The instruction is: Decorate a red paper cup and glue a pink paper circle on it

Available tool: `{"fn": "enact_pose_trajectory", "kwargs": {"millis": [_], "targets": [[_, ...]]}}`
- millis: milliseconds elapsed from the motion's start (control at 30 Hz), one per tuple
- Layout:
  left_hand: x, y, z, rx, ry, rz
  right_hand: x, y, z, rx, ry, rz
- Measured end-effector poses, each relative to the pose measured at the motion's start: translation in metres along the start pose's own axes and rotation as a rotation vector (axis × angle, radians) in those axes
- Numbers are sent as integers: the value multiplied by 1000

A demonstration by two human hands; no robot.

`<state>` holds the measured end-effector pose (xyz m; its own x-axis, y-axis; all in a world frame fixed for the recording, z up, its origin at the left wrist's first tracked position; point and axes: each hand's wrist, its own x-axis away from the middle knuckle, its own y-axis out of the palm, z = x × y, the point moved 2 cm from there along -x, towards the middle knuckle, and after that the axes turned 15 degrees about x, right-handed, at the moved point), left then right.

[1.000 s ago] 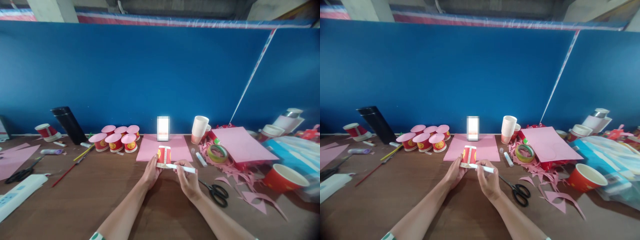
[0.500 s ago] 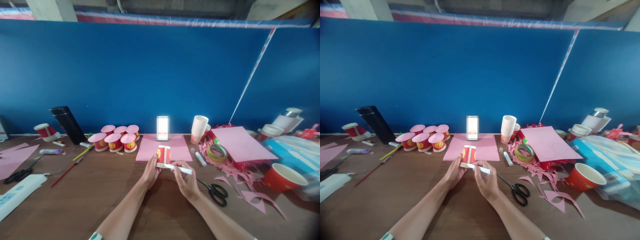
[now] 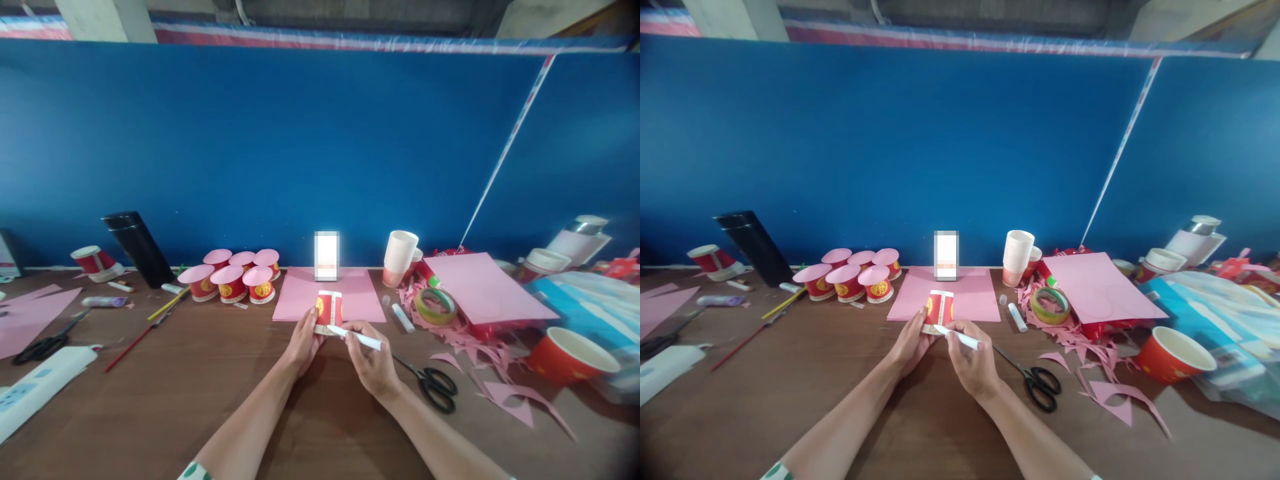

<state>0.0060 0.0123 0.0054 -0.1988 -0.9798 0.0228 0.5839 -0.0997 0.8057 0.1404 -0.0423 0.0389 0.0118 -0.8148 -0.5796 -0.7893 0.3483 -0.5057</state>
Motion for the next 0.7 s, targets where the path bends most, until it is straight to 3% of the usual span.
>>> {"fn": "enact_pose_trajectory", "kwargs": {"millis": [700], "targets": [[0, -2, 0, -7, -2, -11, -1, -1, -2, 24, -41, -24]]}}
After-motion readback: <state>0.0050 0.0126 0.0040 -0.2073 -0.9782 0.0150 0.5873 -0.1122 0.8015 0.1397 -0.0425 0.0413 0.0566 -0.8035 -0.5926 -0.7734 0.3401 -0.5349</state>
